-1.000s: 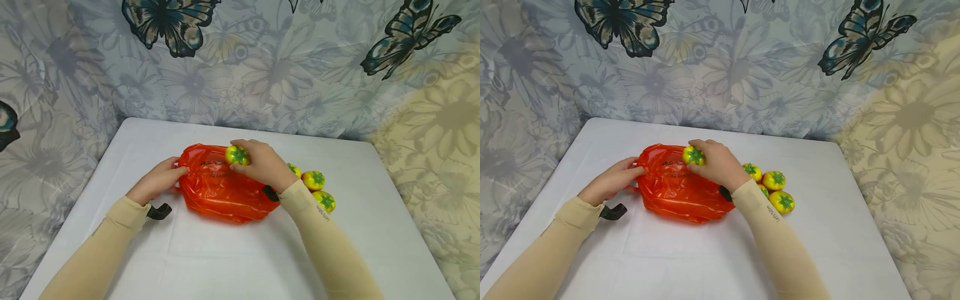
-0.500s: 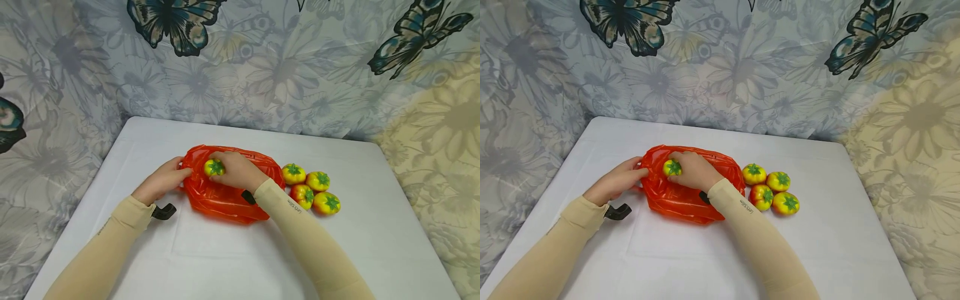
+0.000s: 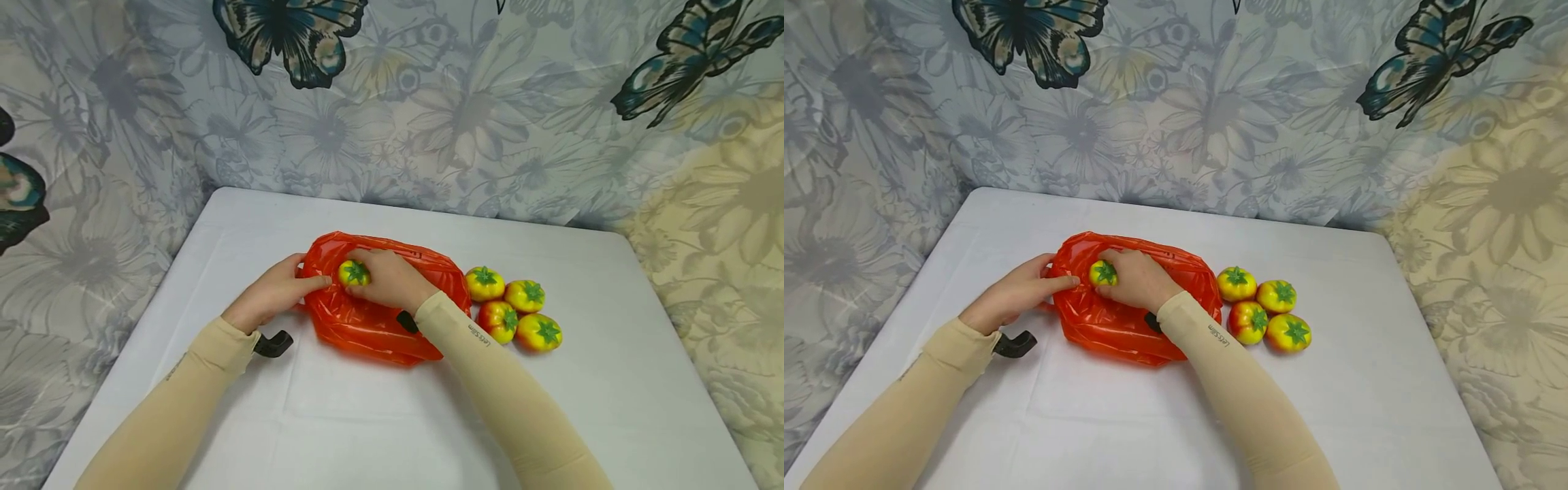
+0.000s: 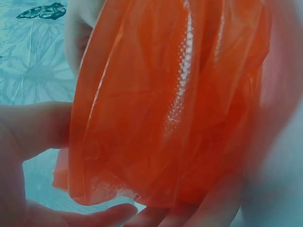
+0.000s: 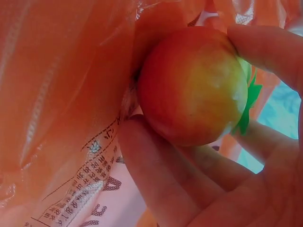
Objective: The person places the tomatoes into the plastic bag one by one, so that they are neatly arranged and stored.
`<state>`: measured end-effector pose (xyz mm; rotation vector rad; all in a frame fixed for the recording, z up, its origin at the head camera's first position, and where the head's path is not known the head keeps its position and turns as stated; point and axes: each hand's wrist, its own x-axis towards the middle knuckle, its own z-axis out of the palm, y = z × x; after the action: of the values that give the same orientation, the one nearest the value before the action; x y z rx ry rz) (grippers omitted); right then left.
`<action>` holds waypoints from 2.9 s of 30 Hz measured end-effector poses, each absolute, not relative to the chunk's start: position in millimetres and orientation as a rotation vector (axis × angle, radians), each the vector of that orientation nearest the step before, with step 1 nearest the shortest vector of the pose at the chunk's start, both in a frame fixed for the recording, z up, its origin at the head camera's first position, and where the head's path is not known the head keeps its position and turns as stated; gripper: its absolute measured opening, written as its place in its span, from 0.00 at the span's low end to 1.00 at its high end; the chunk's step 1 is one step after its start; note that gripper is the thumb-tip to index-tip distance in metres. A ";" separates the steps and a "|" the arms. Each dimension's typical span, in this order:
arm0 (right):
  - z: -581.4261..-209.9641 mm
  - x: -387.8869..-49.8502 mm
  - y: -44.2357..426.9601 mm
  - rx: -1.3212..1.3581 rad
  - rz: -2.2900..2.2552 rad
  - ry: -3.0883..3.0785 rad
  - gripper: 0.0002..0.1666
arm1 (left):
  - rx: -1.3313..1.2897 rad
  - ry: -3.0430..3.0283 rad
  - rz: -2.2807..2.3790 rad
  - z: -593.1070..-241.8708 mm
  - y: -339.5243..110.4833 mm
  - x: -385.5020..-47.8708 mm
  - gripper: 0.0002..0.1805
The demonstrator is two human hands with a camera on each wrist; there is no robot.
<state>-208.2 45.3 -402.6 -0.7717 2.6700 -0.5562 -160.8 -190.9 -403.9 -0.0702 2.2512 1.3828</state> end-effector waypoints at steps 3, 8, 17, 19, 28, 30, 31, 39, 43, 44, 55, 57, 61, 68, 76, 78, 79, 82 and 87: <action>-402.4 -207.6 47.2 -0.786 -0.531 2.673 0.39 | -0.079 2.251 1.373 -403.6 -190.0 -161.3 0.43; -391.8 -197.2 58.3 -0.789 -0.508 2.701 0.41 | -0.084 2.248 1.363 -405.3 -188.8 -162.9 0.44; -353.7 -152.9 131.5 -0.751 -0.552 2.882 0.39 | -0.095 2.221 1.364 -406.6 -188.6 -164.8 0.45; -349.2 -142.9 154.1 -0.719 -0.556 2.938 0.38 | -0.102 2.219 1.356 -406.3 -189.4 -164.3 0.45; -348.2 -95.3 247.2 -0.439 -0.651 3.156 0.32 | -0.099 2.208 1.377 -406.4 -194.6 -162.5 0.43; -351.5 -85.6 265.4 -0.355 -0.650 3.186 0.33 | -0.093 2.212 1.377 -406.7 -194.5 -162.8 0.43; -354.2 -81.1 274.0 -0.311 -0.638 3.196 0.35 | -0.090 2.214 1.376 -407.0 -194.3 -163.2 0.42; -389.0 -63.6 315.7 -0.071 -0.566 3.103 0.49 | -0.074 2.227 1.365 -407.8 -192.4 -164.9 0.41; -399.9 -65.2 318.2 -0.003 -0.577 3.058 0.55 | -0.082 2.224 1.369 -408.7 -192.4 -164.7 0.42; -401.4 -65.9 318.0 0.015 -0.577 3.046 0.56 | -0.086 2.221 1.371 -409.0 -192.2 -164.7 0.42; -404.9 -69.0 312.7 0.075 -0.583 3.025 0.50 | -0.081 2.224 1.372 -408.7 -191.9 -164.3 0.39; -404.0 -69.0 312.5 0.076 -0.589 3.026 0.50 | -0.086 2.221 1.372 -409.0 -192.0 -164.2 0.40; -397.5 -68.2 313.5 0.058 -0.603 3.059 0.49 | -0.096 2.227 1.362 -409.1 -191.8 -163.8 0.42; -373.4 -76.1 307.6 -0.025 -0.649 3.154 0.44 | -0.099 2.247 1.347 -409.8 -192.2 -163.0 0.40; -350.8 -99.7 265.8 -0.097 -0.708 3.123 0.46 | -0.081 2.251 1.346 -409.8 -192.5 -162.8 0.41; -347.2 -106.3 252.0 -0.133 -0.724 3.120 0.45 | -0.080 2.256 1.338 -409.8 -192.1 -162.9 0.40; -345.6 -109.6 244.6 -0.152 -0.737 3.115 0.45 | -0.084 2.255 1.338 -410.0 -192.4 -162.7 0.40; -342.7 -119.4 223.2 -0.198 -0.771 3.096 0.44 | -0.094 2.250 1.338 -410.0 -192.2 -161.9 0.40; -343.0 -133.2 191.6 -0.283 -0.827 3.076 0.43 | -0.100 2.256 1.337 -409.6 -191.1 -162.2 0.39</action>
<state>-133.2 191.6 -343.0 -0.2829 3.0755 -0.8274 -162.2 -191.1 -409.6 -0.0996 2.2556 1.3368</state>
